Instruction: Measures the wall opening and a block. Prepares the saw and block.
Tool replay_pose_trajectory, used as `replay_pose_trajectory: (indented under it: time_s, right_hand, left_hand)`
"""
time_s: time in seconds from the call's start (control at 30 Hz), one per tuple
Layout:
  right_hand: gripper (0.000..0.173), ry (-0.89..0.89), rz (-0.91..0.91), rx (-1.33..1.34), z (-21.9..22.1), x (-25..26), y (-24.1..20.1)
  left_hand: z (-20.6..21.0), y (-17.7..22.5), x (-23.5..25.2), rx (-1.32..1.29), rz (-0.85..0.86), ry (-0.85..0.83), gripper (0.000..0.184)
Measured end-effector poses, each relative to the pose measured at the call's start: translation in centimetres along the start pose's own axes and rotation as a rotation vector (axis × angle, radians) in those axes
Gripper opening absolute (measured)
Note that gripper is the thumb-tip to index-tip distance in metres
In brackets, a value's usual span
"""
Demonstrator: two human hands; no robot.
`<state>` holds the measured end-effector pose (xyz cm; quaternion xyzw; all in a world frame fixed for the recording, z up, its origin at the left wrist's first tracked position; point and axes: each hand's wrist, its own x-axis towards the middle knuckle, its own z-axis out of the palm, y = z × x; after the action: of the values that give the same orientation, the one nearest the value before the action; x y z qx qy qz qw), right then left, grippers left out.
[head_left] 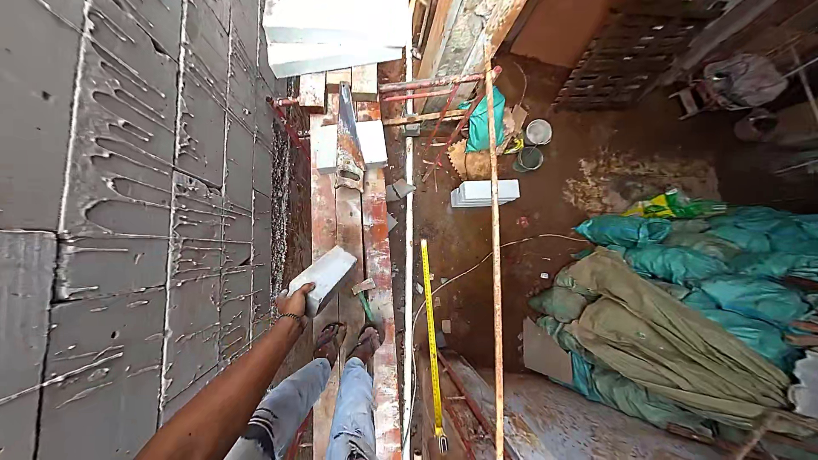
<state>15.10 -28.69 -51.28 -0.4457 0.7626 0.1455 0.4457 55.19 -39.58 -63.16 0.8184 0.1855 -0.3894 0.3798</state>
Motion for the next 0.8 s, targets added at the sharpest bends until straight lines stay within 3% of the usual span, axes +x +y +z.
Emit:
replay_pose_trajectory:
  time_s: [0.23, 0.37, 0.53, 0.63, 0.73, 0.8]
  right_hand:
    - [0.048, 0.03, -0.095, -0.01, 6.8, 17.0, -3.5]
    - [0.043, 0.159, -0.215, 0.043, 11.8, 26.3, -3.9]
    - [0.049, 0.309, -0.441, 0.121, 16.9, 38.5, -5.3]
    - [0.049, 0.348, -0.512, 0.152, 18.0, 43.2, -8.3]
    - [0.049, 0.404, -0.641, 0.182, 17.5, 46.2, -11.5]
    - [0.05, 0.445, -0.705, 0.21, 16.8, 47.3, -13.2]
  left_hand:
    - [12.5, -1.9, 12.6, -0.163, 0.024, -0.179, 0.089]
    - [17.6, -4.2, 19.9, -0.233, 0.04, -0.34, 0.082]
    - [18.8, -10.7, 25.7, -0.23, 0.047, -0.609, 0.068]
    - [19.0, -13.4, 26.5, -0.005, 0.071, -0.596, 0.065]
    - [18.8, -14.8, 25.5, 0.498, 0.329, -0.415, 0.087]
    - [16.8, -16.8, 23.3, 0.657, 0.832, -0.338, 0.083]
